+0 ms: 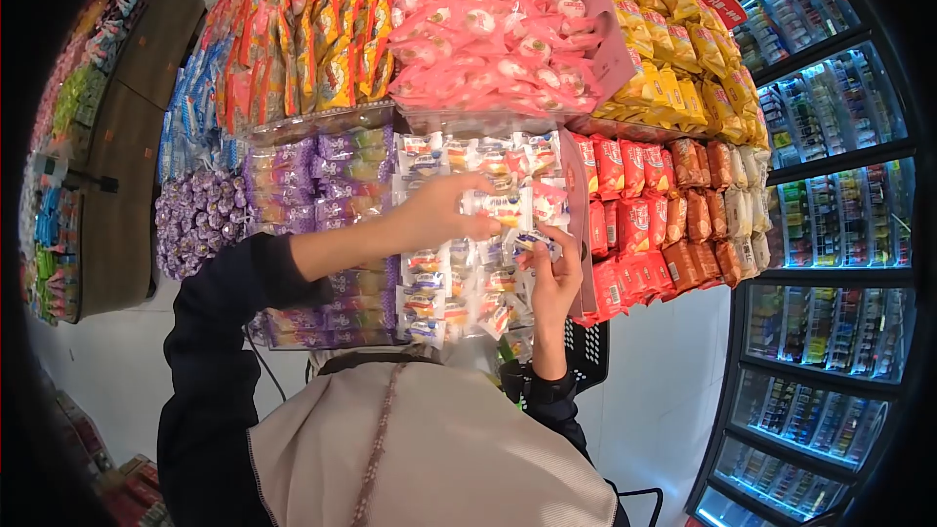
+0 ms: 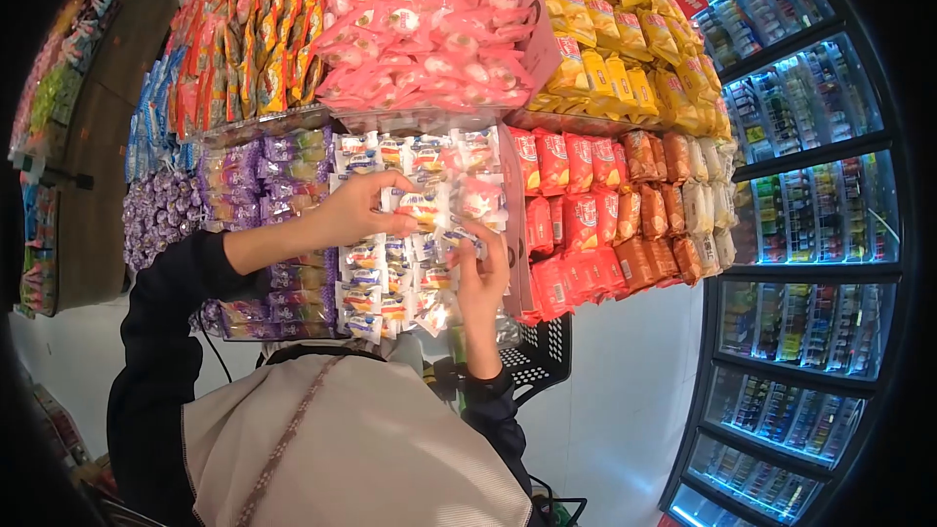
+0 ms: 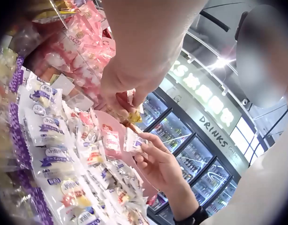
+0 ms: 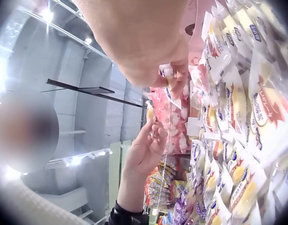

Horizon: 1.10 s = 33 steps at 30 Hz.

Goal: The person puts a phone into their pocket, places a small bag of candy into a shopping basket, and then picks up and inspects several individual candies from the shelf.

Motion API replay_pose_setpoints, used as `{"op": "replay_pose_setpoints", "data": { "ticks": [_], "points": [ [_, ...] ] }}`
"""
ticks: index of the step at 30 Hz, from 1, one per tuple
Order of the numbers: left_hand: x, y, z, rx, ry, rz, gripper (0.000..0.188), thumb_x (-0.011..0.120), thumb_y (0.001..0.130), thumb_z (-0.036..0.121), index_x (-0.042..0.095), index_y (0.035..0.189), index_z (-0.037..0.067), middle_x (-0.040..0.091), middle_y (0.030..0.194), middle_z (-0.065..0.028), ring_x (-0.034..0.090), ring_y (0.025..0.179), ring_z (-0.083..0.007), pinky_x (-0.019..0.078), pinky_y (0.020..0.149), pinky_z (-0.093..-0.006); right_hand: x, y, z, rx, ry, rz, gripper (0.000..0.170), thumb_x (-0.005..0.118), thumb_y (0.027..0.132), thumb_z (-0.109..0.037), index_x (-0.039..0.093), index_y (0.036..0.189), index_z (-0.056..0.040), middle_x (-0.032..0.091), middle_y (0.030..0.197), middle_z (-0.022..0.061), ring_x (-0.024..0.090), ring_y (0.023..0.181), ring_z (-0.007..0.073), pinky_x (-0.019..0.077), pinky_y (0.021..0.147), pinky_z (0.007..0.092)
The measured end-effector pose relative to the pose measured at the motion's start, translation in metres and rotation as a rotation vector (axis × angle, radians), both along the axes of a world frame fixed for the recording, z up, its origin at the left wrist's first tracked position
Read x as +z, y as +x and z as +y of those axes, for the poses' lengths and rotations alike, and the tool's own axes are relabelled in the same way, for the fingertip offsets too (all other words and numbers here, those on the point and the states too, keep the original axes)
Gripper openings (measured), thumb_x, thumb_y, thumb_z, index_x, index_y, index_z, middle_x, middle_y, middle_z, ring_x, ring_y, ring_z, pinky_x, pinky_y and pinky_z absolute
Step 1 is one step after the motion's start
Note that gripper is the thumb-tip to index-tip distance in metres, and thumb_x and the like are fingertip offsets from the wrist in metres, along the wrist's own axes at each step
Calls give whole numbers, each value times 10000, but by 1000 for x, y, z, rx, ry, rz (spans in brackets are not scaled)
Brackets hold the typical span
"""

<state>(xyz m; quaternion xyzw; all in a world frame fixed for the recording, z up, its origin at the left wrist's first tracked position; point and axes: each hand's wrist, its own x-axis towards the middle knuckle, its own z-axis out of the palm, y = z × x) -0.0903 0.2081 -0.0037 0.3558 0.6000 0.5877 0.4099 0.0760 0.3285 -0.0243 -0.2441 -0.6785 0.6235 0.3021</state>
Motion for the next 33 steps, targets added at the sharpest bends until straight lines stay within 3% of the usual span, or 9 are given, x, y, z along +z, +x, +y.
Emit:
{"op": "replay_pose_setpoints", "data": {
  "ticks": [2,3,6,13,16,21,27,32,33],
  "points": [
    [-2,7,-11,-57,-87,88,346,644,787,101,473,1081,38,609,774,-45,574,700,-52,436,536,-188,2,-4,-4,92,-85,22,166,467,868,-23,514,1019,30,545,983,103,578,637,123,457,540,213],
    [13,9,-16,-86,-253,73,343,632,803,142,473,1090,44,624,791,-37,552,629,-33,383,461,-171,2,-6,-7,133,-145,40,159,464,870,-26,518,1008,28,524,975,88,581,643,124,460,539,208],
    [26,10,-25,-101,-341,-34,339,609,824,197,472,1100,55,631,787,-21,512,561,-15,328,416,-166,0,-10,-12,181,-281,81,145,468,876,-55,525,985,21,505,936,58,586,628,127,463,524,203],
    [10,13,-40,-52,-251,62,246,581,846,204,547,1033,47,595,696,1,423,532,2,295,439,-180,1,-12,-19,183,-302,-44,114,558,846,-98,539,886,7,519,861,44,592,599,121,427,437,188],
    [9,18,-39,46,-209,-376,216,563,856,166,550,1025,30,595,707,4,431,528,-3,296,438,-183,-2,-10,-19,167,-370,-80,105,561,843,-101,539,846,2,547,767,46,581,551,121,433,447,195],
    [11,20,-39,54,-189,-494,214,567,851,148,548,1024,24,622,781,-20,524,610,-11,350,477,-160,2,-12,-22,145,-438,-77,102,534,852,-95,530,805,-4,591,681,72,565,508,117,447,466,209],
    [6,21,-40,31,-135,-444,220,539,852,82,526,1052,-10,614,861,-60,607,783,-108,495,653,-213,-9,-4,-22,183,-131,-37,106,537,859,-103,522,832,-2,590,678,80,580,574,111,468,496,214],
    [-10,23,-43,-18,-133,-293,202,506,864,52,516,1056,-11,614,906,-79,612,837,-143,511,727,-240,-12,0,-23,167,-151,-35,69,562,824,-28,531,809,31,454,797,58,574,586,101,448,491,183],
    [-7,25,-41,20,-85,-380,223,569,830,114,548,1014,-9,594,843,-61,582,781,-99,488,655,-240,-13,1,-21,172,-136,-42,68,560,825,-26,531,806,33,439,808,57,575,589,100,451,494,184]
  ]
}}
